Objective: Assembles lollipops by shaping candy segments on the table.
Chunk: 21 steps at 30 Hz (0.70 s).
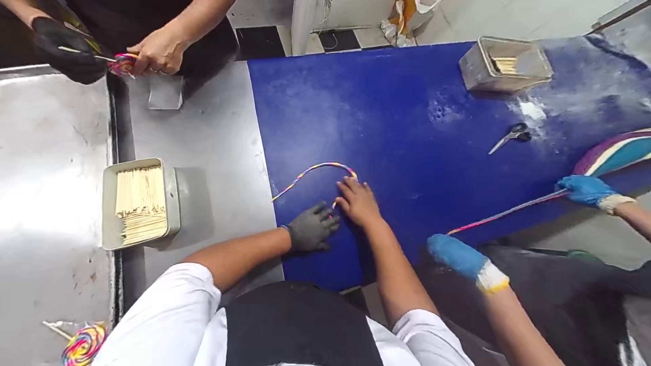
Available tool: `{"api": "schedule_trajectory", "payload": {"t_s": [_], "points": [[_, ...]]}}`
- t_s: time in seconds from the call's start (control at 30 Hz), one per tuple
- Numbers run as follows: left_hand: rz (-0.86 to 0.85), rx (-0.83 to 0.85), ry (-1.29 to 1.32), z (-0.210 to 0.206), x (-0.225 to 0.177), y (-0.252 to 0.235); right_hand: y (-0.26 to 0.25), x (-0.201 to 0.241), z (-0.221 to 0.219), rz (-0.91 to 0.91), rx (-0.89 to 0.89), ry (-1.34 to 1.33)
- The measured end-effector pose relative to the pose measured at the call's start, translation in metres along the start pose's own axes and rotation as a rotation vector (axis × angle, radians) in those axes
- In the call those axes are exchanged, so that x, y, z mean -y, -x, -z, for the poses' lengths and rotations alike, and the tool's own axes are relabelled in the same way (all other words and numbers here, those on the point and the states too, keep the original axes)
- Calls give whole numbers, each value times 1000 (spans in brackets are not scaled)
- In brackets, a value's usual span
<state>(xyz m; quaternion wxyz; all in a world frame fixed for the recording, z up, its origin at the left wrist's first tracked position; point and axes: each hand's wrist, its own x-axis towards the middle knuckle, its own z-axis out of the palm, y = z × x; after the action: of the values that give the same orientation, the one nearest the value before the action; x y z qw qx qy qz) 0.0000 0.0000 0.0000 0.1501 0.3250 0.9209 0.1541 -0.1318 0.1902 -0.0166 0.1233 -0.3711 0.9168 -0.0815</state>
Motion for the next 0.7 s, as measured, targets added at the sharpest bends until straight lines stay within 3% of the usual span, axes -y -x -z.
{"api": "schedule_trajectory", "payload": {"t_s": [0.07,0.13,0.2,0.3,0.33,0.4,0.5,0.6,0.7], "points": [[166,-132,-36,-1,54,2,6,-28,-9,-10,-233,76],[368,-131,-83,22,103,-4,6,-20,-14,3,-354,133],[552,-115,-80,49,146,-23,2,12,-8,-20,-260,116],[778,-156,-24,78,186,-69,-8,54,11,-6,99,-25],[811,-176,-2,85,190,-86,-8,58,12,25,88,-63],[786,-207,36,89,180,-116,-2,57,11,71,-129,-138],[541,-178,14,71,130,-132,9,42,15,60,-384,-206],[318,-127,-8,35,79,-97,34,19,23,0,-422,-190],[457,-148,-16,38,96,-60,55,6,25,-51,-469,-200]]}}
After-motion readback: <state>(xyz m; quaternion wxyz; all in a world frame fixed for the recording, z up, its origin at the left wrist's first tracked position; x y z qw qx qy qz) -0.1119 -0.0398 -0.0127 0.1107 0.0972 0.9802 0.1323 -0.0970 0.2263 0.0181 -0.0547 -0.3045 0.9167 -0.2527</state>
